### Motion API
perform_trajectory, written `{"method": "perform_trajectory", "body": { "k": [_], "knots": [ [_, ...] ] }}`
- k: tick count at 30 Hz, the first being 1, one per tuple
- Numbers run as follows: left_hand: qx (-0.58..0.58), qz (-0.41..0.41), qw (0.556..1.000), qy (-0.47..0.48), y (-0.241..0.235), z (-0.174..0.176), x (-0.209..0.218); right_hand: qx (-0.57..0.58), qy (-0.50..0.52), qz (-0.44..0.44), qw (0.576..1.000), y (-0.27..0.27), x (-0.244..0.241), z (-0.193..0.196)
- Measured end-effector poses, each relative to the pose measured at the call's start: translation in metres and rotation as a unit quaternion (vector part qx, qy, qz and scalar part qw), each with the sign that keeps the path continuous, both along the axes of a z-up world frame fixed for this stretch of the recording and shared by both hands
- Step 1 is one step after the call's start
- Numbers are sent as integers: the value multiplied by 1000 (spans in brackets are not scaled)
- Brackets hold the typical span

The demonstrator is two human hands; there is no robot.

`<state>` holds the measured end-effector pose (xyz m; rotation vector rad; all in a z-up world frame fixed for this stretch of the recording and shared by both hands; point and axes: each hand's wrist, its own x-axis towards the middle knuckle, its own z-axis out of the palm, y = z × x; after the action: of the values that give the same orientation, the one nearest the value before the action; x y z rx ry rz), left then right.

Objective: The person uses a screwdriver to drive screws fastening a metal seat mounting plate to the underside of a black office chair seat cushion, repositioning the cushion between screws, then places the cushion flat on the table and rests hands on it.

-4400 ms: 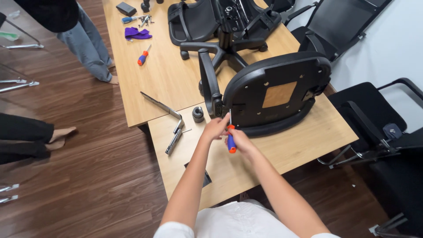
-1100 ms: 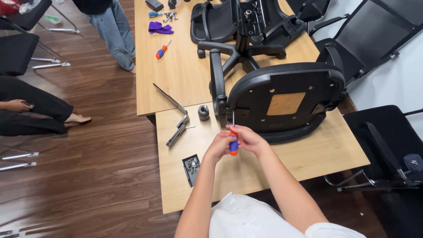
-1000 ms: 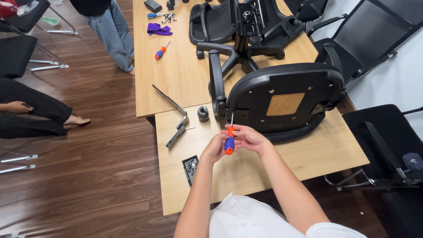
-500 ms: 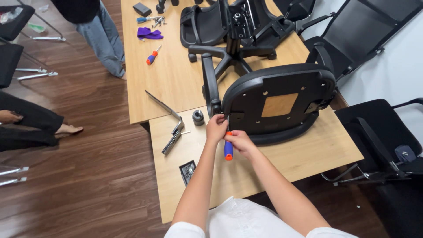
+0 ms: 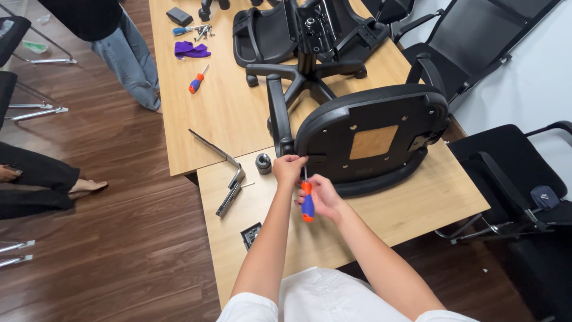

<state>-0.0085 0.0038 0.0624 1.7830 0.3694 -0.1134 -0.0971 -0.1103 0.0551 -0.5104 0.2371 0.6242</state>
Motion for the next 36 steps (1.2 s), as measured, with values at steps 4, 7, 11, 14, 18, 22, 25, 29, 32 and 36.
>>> {"method": "perform_trajectory", "body": {
  "k": [4,7,11,14,18,22,25,29,32,36],
  "knots": [
    [-16,-25,999,30,3,6,3,50,-50,9,997,-1,-10,28],
    [12,-40,999,12,3,5,3,-66,-96,9,993,-6,-7,21],
    [-28,-55,998,5,1,-17,3,-248,-74,30,965,-8,-2,-5],
    [-131,-80,988,-28,3,-49,10,-298,-29,13,954,-2,-1,-15],
    [-222,-115,968,-35,10,-63,11,-261,4,-17,965,-2,1,-37],
    [-208,-120,971,-5,20,-67,18,-256,35,-94,961,18,-8,-4],
    [-309,-133,941,34,26,-69,23,-240,109,-101,959,22,-15,10],
    [-360,-167,914,80,33,-59,27,-116,6,-62,991,3,-8,-20],
    [-362,-176,911,88,31,-60,29,-21,-3,-31,999,-1,-12,-6],
    [-358,-178,912,86,33,-61,24,-119,-30,-40,992,-6,-15,-9]
  ]
}}
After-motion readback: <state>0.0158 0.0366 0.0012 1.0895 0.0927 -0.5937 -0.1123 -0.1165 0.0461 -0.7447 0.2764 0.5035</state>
